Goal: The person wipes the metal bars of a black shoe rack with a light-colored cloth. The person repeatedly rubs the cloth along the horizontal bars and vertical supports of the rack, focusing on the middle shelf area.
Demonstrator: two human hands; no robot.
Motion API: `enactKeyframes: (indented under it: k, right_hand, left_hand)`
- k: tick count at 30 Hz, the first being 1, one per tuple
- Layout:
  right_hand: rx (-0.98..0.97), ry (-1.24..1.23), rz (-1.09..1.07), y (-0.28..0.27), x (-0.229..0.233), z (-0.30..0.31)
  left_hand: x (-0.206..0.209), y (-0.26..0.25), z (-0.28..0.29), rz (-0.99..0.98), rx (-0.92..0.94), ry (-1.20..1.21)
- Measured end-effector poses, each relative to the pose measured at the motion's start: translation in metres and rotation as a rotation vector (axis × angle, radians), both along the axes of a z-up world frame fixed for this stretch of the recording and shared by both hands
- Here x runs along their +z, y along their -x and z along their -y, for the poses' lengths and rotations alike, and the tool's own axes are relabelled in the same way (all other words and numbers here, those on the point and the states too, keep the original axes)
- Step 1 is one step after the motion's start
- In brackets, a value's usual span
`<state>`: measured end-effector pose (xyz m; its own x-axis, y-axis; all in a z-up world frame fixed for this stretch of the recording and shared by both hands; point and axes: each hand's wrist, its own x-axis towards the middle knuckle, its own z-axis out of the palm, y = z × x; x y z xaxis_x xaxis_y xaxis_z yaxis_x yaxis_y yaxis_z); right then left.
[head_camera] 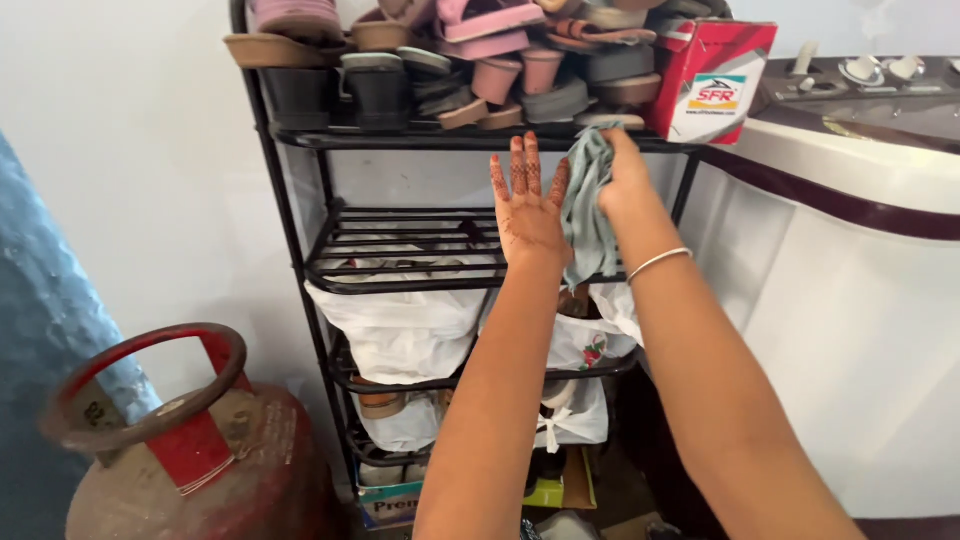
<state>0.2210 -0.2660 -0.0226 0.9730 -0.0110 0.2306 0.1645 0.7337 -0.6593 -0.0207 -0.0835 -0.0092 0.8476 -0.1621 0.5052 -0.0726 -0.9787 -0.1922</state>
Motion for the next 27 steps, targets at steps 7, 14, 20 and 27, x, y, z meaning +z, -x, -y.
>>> enactKeyframes:
  k: [7, 14, 20, 27]
  right_hand:
    - [-0.132, -0.116, -0.009, 0.056, 0.009, -0.017]
    - [-0.332, -0.144, -0.036, 0.063, 0.012, -0.045]
    - [-0.215, -0.134, 0.001, 0.044, -0.001, -0.136]
    - [-0.076, -0.165, 0.178, 0.091, 0.011, -0.198]
  left_hand:
    - [0.01, 0.011, -0.016, -0.053, 0.002, -0.167]
    - [0.006, -0.04, -0.069, 0.189, -0.028, 0.132]
    - [0.004, -0.022, -0.104, 0.117, 0.018, 0.099]
    - [0.008, -0.011, -0.109, 0.059, -0.027, 0.13]
